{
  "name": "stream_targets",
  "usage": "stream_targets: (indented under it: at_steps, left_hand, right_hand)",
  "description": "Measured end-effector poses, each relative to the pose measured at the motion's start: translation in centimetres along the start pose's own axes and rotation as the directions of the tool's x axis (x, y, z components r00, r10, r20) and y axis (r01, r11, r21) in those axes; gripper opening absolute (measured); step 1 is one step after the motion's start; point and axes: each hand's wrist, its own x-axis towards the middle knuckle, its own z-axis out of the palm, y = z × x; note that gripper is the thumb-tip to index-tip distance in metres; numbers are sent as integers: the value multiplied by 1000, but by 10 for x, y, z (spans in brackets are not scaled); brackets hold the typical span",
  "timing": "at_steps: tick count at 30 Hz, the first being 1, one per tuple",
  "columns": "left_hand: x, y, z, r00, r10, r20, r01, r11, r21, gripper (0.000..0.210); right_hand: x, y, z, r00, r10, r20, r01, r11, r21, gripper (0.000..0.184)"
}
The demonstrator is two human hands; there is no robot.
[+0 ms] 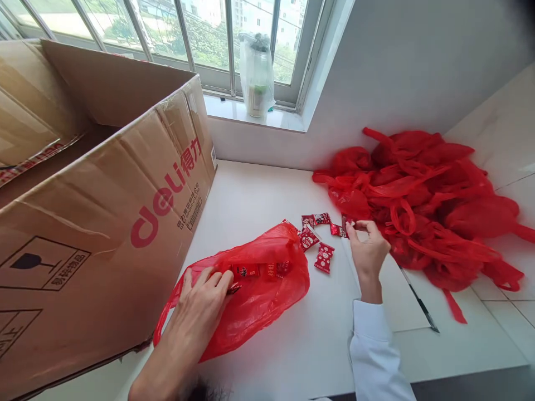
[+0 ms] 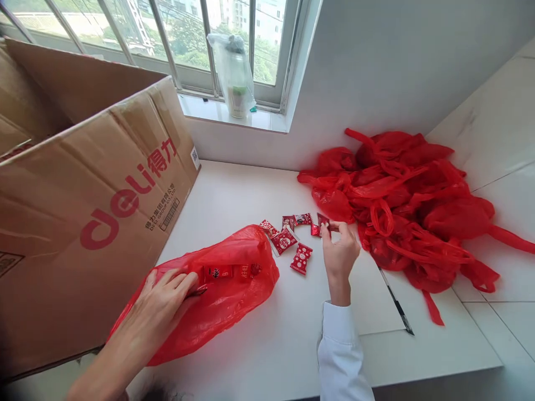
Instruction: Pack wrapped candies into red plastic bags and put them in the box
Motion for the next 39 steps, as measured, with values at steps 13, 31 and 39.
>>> stream_targets:
  at_steps: [13, 31, 39]
  left_hand:
    - [8, 5, -2, 999, 19, 51, -17, 998, -55, 26]
    - [3, 6, 13, 994, -3, -106, 7, 999, 33, 51]
    - [10, 14, 5, 992, 8, -122, 4, 995, 99, 59]
  right_hand:
    - [-64, -15, -5, 848, 165, 504, 18, 941, -338, 38]
    - [-78, -134, -39, 423, -693, 583, 568, 704, 425, 35]
    - [-67, -101, -34, 581, -555, 595, 700, 714, -17, 51]
